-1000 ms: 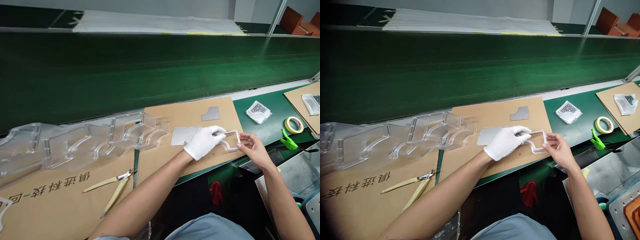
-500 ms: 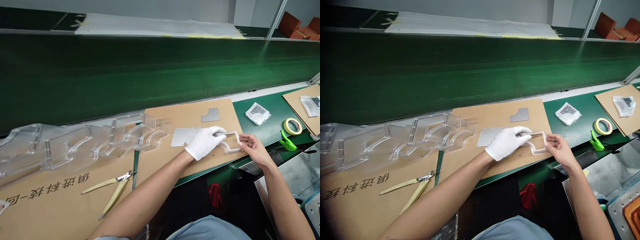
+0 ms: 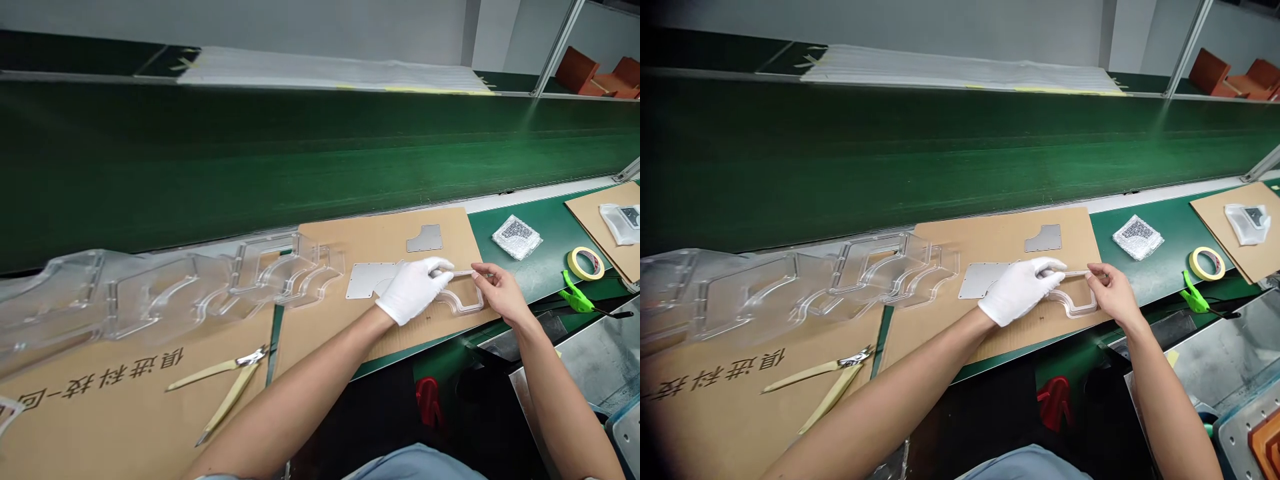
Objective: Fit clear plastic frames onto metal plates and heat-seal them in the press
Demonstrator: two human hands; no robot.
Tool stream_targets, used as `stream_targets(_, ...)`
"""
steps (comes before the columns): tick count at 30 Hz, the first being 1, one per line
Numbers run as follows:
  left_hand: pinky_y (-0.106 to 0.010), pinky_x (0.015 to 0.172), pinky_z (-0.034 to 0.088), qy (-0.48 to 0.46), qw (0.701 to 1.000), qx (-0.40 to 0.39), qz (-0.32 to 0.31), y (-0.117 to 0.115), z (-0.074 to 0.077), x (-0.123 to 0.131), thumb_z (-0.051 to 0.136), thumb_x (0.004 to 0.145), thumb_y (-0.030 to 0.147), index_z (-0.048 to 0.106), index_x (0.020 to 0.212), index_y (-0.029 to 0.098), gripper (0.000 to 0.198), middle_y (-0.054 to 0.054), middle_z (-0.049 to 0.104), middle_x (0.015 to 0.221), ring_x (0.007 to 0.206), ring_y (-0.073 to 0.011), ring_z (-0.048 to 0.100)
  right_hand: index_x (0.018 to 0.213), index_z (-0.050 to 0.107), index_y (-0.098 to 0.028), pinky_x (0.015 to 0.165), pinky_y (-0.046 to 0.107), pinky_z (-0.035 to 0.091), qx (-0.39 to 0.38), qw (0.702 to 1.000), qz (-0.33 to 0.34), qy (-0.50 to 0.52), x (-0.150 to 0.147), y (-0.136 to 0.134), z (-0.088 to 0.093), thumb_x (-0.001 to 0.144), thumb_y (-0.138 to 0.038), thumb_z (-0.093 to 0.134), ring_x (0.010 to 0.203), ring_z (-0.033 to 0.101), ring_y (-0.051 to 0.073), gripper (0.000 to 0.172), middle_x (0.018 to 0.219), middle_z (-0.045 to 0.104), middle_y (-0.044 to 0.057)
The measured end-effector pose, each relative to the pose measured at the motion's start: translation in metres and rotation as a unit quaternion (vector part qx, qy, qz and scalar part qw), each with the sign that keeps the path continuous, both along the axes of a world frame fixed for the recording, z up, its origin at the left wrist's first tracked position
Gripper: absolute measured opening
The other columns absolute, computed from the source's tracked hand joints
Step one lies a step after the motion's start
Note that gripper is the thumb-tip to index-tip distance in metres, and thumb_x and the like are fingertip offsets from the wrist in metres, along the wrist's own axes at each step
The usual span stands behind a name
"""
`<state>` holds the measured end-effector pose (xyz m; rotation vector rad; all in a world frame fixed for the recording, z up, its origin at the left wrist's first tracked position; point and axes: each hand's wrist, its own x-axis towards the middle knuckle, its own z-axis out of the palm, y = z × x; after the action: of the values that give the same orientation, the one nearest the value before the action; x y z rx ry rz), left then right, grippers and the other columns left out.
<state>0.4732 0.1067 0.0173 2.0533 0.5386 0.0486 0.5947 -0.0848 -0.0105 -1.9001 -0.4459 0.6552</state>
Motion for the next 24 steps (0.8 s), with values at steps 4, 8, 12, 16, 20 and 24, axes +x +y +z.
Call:
stream_targets(4, -0.032, 0.076, 0.053, 0.013, 1.000, 0.022, 0.007, 0.002, -0.002, 0.000, 0.061, 0.094, 0.039, 0.081, 0.115, 0.024, 0.032, 0.001, 0.078, 0.083, 0.075, -0.0205, 0.070, 0.107, 0.080, -0.020, 0.067, 0.033, 0.047, -0.008, 1.000, 0.013, -0.021, 0.012, 0.005, -0.007, 0.085, -0.056, 0.074, 0.071, 0.061, 0.019, 0.043, 0.089, 0.077, 0.005)
stream_targets(8, -0.036, 0.082, 0.054, 0.028, 0.998, 0.050, 0.030, 0.005, -0.006, 0.000, 0.062, 0.094, 0.037, 0.080, 0.114, 0.026, 0.029, 0.001, 0.078, 0.081, 0.079, -0.0228, 0.072, 0.105, 0.081, -0.022, 0.068, 0.034, 0.045, -0.021, 0.999, 0.023, -0.035, 0.016, 0.006, -0.005, 0.086, -0.054, 0.075, 0.070, 0.060, 0.019, 0.037, 0.086, 0.076, 0.003)
stream_targets(12, -0.037, 0.086, 0.055, 0.011, 0.997, 0.057, 0.057, 0.007, -0.010, -0.003, 0.063, 0.093, 0.034, 0.079, 0.111, 0.025, 0.026, -0.001, 0.078, 0.086, 0.087, -0.0242, 0.073, 0.111, 0.081, -0.026, 0.077, 0.037, 0.049, -0.041, 0.995, 0.036, -0.084, 0.014, 0.012, -0.001, 0.088, -0.055, 0.074, 0.081, 0.065, 0.023, 0.039, 0.091, 0.078, 0.004)
stream_targets(16, -0.038, 0.096, 0.055, -0.034, 0.996, 0.060, 0.065, 0.007, -0.014, -0.009, 0.064, 0.093, 0.031, 0.079, 0.107, 0.022, 0.022, -0.005, 0.079, 0.108, 0.104, -0.0252, 0.073, 0.100, 0.083, -0.027, 0.077, 0.036, 0.050, -0.059, 0.991, 0.049, -0.110, 0.014, 0.020, -0.004, 0.086, -0.059, 0.074, 0.082, 0.064, 0.023, 0.036, 0.092, 0.078, 0.003)
stream_targets(20, -0.036, 0.097, 0.057, -0.022, 0.998, 0.001, 0.063, 0.005, -0.017, -0.010, 0.065, 0.092, 0.028, 0.078, 0.106, 0.021, 0.021, -0.004, 0.081, 0.109, 0.101, -0.0241, 0.074, 0.091, 0.080, -0.027, 0.073, 0.035, 0.048, -0.075, 0.990, 0.047, -0.107, 0.013, 0.025, -0.003, 0.087, -0.057, 0.073, 0.079, 0.063, 0.022, 0.032, 0.087, 0.077, 0.002)
stream_targets(24, -0.035, 0.094, 0.058, -0.030, 0.996, -0.052, 0.064, 0.005, -0.019, -0.007, 0.061, 0.092, 0.027, 0.077, 0.098, 0.020, 0.018, -0.003, 0.082, 0.098, 0.094, -0.0230, 0.075, 0.085, 0.078, -0.027, 0.070, 0.036, 0.043, -0.102, 0.986, 0.040, -0.125, 0.008, 0.032, 0.005, 0.085, -0.060, 0.074, 0.076, 0.062, 0.024, 0.033, 0.082, 0.074, 0.002)
